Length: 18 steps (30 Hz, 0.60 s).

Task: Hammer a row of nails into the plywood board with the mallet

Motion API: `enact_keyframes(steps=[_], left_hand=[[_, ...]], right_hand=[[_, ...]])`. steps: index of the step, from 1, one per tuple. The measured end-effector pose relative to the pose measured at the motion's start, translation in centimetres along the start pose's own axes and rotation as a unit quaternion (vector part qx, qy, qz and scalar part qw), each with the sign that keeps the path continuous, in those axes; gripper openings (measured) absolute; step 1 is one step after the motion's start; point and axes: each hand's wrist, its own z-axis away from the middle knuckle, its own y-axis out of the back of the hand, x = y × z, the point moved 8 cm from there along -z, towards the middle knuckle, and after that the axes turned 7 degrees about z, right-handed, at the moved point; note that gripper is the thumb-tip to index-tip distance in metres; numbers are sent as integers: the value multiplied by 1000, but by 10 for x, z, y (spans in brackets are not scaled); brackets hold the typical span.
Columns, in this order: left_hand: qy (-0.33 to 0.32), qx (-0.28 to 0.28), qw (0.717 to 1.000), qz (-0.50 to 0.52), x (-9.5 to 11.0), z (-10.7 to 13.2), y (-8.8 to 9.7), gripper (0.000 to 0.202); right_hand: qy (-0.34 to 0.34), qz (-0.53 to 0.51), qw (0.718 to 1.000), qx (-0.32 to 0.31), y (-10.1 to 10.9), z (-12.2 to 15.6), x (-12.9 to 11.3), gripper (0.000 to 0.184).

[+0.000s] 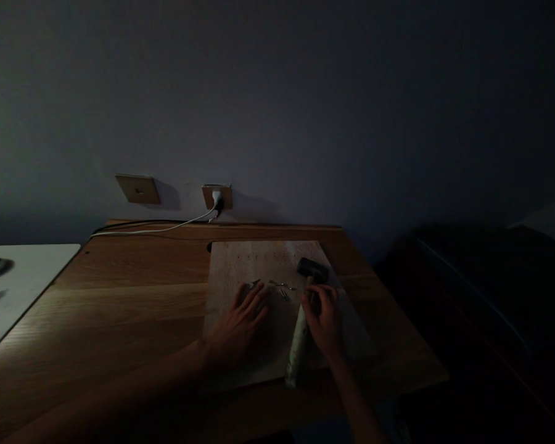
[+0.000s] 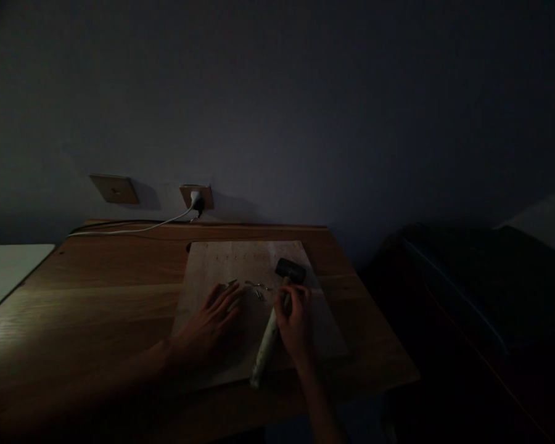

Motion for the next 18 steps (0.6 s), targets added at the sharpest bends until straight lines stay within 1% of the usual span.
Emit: enact_keyframes(steps=[6,10,14,18], left_hand=[[20,3,1000,5,-5,1,-8,54],[42,0,999,9,-9,0,-14,63],[59,1,998,22,-11,-2,-14,71],[70,6,997,30,-14,-3,-13,71]], right_hand=[[-5,9,1000,16,-1,-2,7,28],[-15,18,1000,19,-3,-4,14,34],[-26,21,999,14,-5,-5,20,38],[-12,20,1000,8,-7,-5,21,40]])
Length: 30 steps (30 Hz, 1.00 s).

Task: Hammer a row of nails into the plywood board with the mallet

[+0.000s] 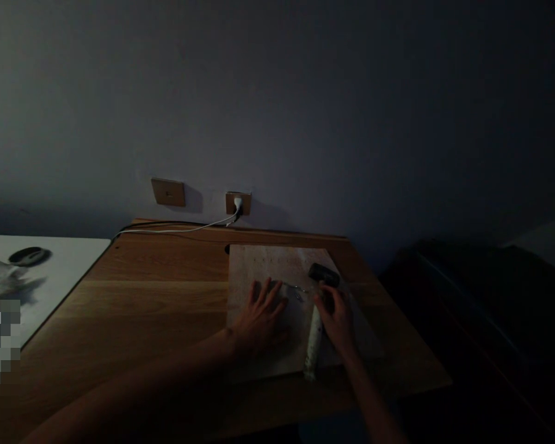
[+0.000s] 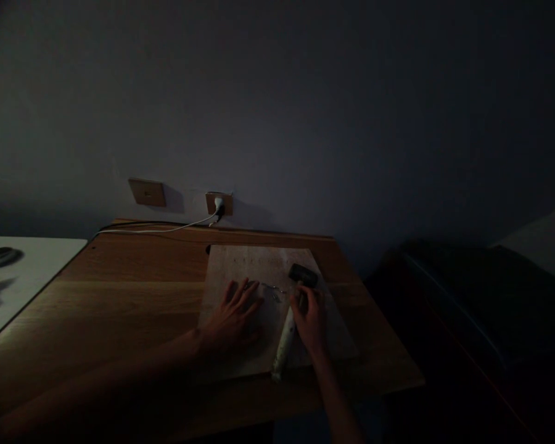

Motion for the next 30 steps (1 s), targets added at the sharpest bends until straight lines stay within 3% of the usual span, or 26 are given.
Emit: enact_keyframes(steps=[7,13,25,30], left_hand=[[-27,1,1000,16,-9,-4,6,71],[-67,-3,998,14,-3,-4,12,68],[-18,-21,1000,-13,-9,-4,8,73],[-34,-14,999,-6,-10,0,10,73]], right_hand=[[8,-14,1000,2,0,-1,-2,36],[9,-18,1000,8,1,-1,-5,34],[-13,-34,999,6,3,0,-6,35],[-26,-37,998,-33,-6,4,-9,41]])
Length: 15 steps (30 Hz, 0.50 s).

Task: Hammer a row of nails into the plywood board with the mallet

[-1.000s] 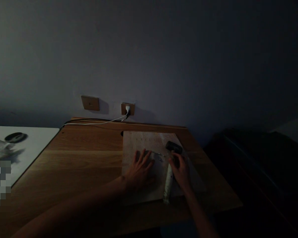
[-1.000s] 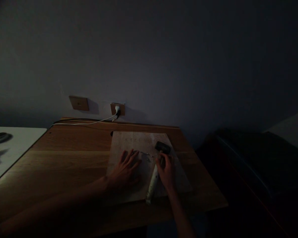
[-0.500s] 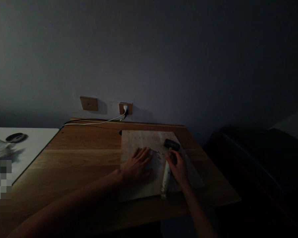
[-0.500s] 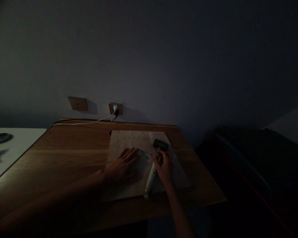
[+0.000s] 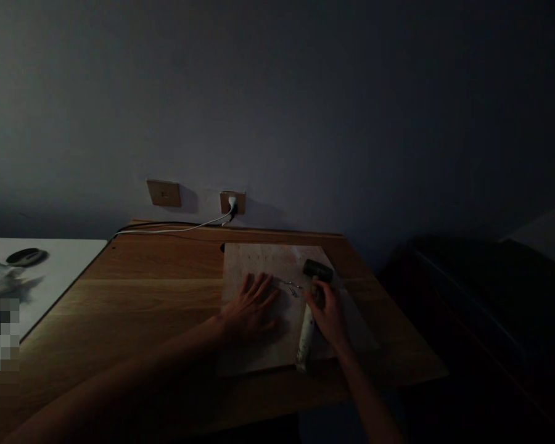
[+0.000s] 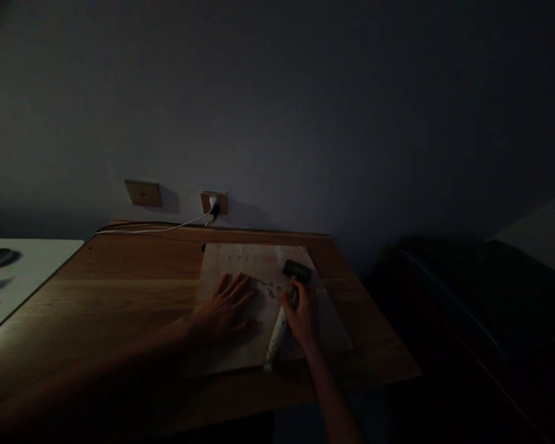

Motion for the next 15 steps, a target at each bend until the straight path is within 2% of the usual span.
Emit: enact_keyframes(steps=[4,10,13,15], left_hand=[[-2,-2,1000,-1,-8,14,9,73],[3,21,1000,-13,-28,54,30,71],[15,18,1000,-15,-38,74,38,71],[22,22,999,-13,-43,84,43,72]], right_hand=[[3,9,1000,-14,-10,8,-15,40],[18,-27,997,-64,-34,15,-47,32],[32,-56,993,-97,-46,7,-51,39],[11,-87,990,-114,-53,-4,-43,45]])
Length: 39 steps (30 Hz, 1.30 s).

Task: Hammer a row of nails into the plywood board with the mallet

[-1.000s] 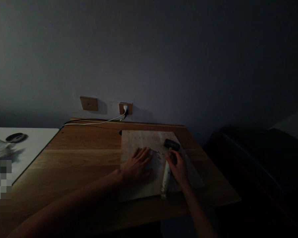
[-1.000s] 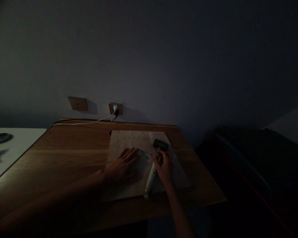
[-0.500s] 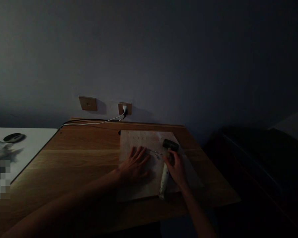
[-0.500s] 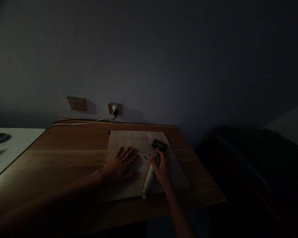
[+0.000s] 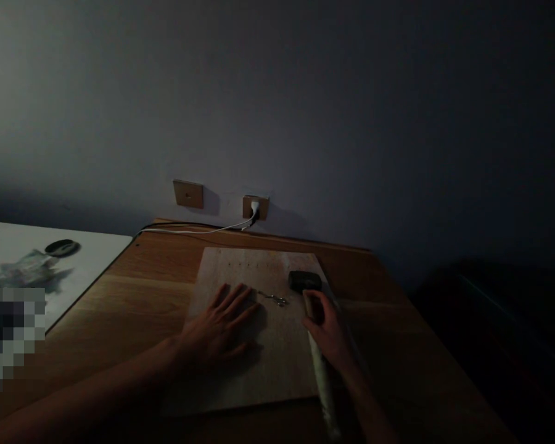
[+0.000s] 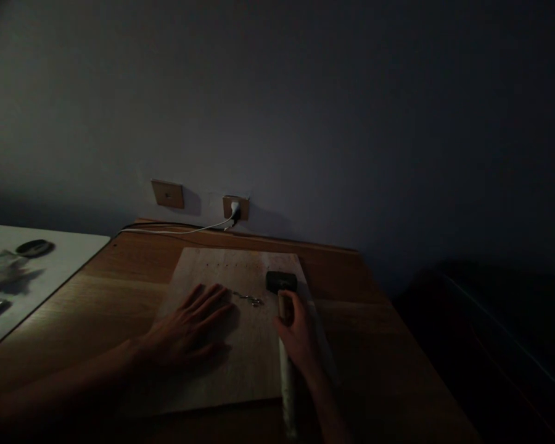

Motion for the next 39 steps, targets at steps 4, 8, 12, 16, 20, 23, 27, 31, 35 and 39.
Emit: enact_keyframes(steps=[4,8,12,16,20,23,27,31,35,39], left_hand=[[4,2,1000,0,-10,9,9,74],[-24,-30,999,8,-13,6,16,74],[-35,-30,999,28,-15,2,23,76],[-20,-40,999,30,-15,4,18,79],[-15,-44,999,21,-11,8,14,76],[-14,-41,999,10,-9,11,11,76],[-17,-26,1000,-5,-10,5,17,75],[19,-42,999,7,-17,-18,35,50],[23,-101,995,8,-19,-51,42,36],[7,-144,989,-18,-13,-80,35,27]], right_hand=[[-111,-103,988,-31,-6,-32,23,55],[-184,-189,964,-47,-12,-58,24,60],[-216,-214,950,-68,-17,-61,19,59],[-217,-223,942,-124,-23,-51,14,46],[-209,-219,934,-189,-28,-46,10,36],[-198,-219,938,-183,-26,-50,13,35],[-185,-190,951,-162,-19,-57,22,33],[-189,-145,962,-131,-13,-59,29,30],[-188,-135,968,-101,-15,-60,32,37],[-180,-125,970,-100,-19,-61,33,33]])
